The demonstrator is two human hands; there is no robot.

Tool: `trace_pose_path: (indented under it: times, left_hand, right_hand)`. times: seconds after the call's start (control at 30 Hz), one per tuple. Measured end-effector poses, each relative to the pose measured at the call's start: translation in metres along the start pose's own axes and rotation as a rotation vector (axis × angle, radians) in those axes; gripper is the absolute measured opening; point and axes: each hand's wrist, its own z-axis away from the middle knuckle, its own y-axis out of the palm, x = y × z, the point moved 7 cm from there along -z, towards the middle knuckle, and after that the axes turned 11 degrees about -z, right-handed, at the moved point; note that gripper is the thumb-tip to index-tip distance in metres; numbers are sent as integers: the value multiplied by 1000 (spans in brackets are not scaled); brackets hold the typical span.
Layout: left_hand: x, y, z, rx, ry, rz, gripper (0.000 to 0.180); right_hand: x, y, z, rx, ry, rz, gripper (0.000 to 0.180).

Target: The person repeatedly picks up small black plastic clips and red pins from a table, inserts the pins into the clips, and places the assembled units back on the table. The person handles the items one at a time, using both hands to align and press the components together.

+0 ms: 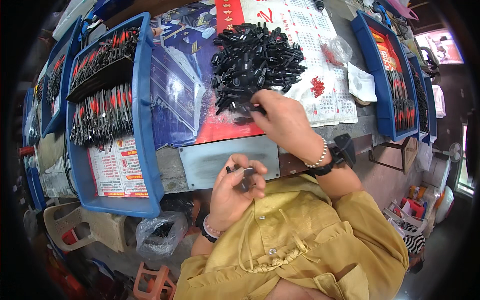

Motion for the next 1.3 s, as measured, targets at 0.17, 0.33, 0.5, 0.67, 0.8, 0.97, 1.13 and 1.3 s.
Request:
trace_pose_path:
  times: [0.17,0.33,0.5,0.67,0.8,0.97,1.13,1.3]
  left_hand:
    - [4,4,-9,27,20,-47,20]
    - [12,16,-21,-34,52,-330,20]
    - [8,35,-24,-103,184,-701,30]
    - [8,52,-25,-63,285,-960,29]
    - [13,56,-26,-81,256,-1020,25]
    - [18,52,-26,-92,146,-978,18]
    - [20,48,-26,-53,76,-800,11]
    - [18,43,-25,-32,87,-683,16]
  right_hand:
    - [-8,-30,32,92,168,-381,20]
    - [-10,-19,82,272,612,-1107,20]
    - [-13,-20,98,131,585,-1394,17]
    - [-22,-24,103,66,523,-1374,15]
    - [-21,-31,99,-43,366,-1390,13]
    - [-36,-31,112,165,633,-1418,10]
    - [-73,-99,79,-289,231,-387,14]
    - [-96,-103,56,-274,125,15,8]
